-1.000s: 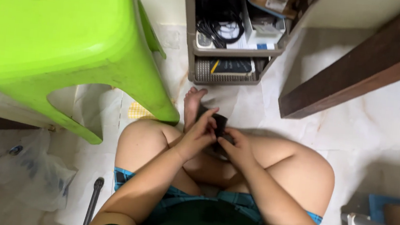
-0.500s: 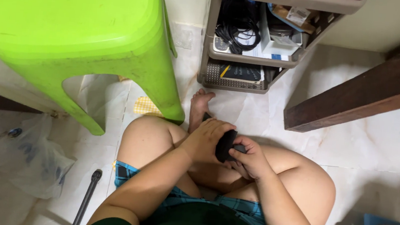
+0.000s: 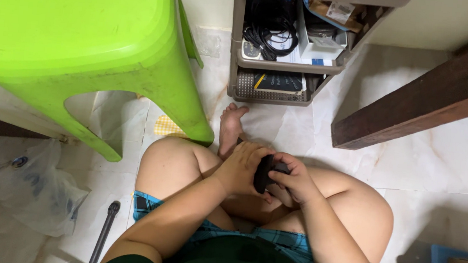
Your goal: The person sits on the floor and organizes various items from a plastic storage rack. They place a bottle, a red container, and a black box into the rack, then handle a green cable and a stack of patterned papers, folding and arranging them.
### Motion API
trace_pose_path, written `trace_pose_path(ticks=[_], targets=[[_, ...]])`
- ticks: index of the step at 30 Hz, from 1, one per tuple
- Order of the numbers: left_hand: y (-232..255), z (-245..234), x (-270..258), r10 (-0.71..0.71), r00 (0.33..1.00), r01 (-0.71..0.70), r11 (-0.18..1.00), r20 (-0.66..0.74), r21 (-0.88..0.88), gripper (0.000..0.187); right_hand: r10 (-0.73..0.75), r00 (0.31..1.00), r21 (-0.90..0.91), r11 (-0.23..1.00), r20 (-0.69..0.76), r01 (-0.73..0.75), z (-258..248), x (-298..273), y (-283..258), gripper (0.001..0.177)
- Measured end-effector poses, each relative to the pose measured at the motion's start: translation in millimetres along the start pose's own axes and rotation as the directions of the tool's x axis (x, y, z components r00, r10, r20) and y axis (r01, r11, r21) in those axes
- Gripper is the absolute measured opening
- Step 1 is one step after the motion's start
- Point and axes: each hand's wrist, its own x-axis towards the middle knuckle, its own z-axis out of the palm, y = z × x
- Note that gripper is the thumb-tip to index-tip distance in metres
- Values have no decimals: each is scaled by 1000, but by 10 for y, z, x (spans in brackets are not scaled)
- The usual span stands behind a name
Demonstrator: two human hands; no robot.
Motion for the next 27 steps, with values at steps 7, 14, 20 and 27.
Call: trace_pose_path(ticks=[7,14,20,27], targets=[[11,19,-73,-62,991,72,994,119,-82,125,67,998,9,998,10,-67,104,-8,-58,43],[-87,117,-117,-48,993,64,988,111,-138,119,133,988,78,987,79,-139,200,17,-168,47],[-43,122,-95,-42,996,49,994,78,-99,120,84,996,153,984,27,-88,101,-2,-90,44],[-73,133,-120,-25,995,29,999,96,-40,123,58,998,35,998,32,-59,209,-25,-146,52]])
